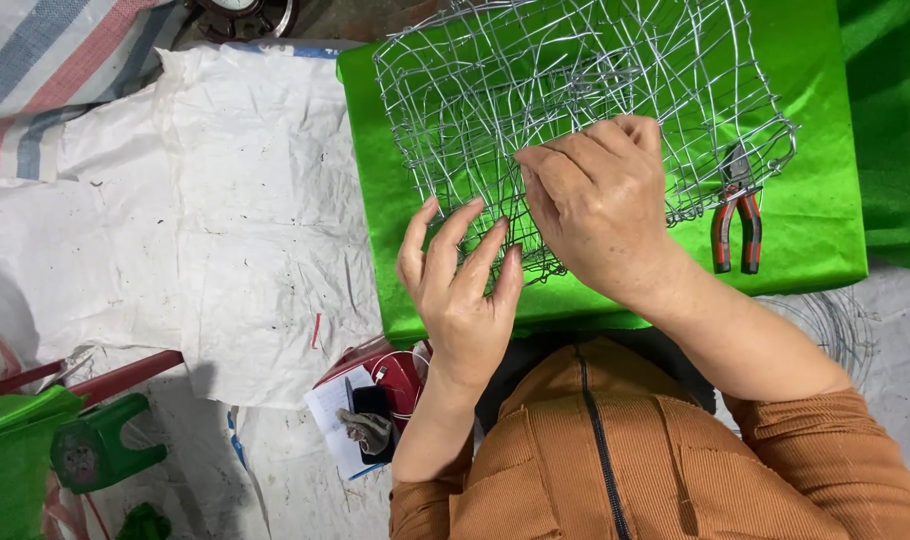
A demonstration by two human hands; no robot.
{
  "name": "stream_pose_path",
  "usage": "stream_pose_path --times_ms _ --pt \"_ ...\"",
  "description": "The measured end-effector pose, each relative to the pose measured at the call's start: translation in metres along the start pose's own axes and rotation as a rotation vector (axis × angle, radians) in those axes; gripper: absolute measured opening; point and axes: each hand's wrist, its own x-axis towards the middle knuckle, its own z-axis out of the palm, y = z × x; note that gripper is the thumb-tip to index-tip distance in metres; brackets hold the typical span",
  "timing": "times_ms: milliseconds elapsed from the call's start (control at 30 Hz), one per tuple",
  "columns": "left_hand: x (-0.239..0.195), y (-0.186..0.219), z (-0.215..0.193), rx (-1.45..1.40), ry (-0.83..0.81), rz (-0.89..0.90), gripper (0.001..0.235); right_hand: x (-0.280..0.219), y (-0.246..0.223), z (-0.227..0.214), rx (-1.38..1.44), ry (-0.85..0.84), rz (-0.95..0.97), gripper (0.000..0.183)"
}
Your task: Assembling a metal wire cage by manually twisting wire mesh joints and using pliers to secure the structure.
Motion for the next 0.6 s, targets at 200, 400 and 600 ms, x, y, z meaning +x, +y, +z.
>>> stream_pose_path --times_ms 200,400,600 --pt "-0.003 0.000 0.003 -0.021 0.013 -0.009 0.012 0.000 -0.002 0.001 0.045 0.034 0.021 0.007" --pt "-0.002 0.002 0.001 -0.059 -0.006 -0.024 0.014 -0.004 -0.001 -0.002 0.083 0.040 -0.002 0.007" --pt "0.009 -0.009 -0.006 -0.012 0.048 -0.031 0.018 -0.010 0.000 -0.017 0.134 0.038 -0.003 0.017"
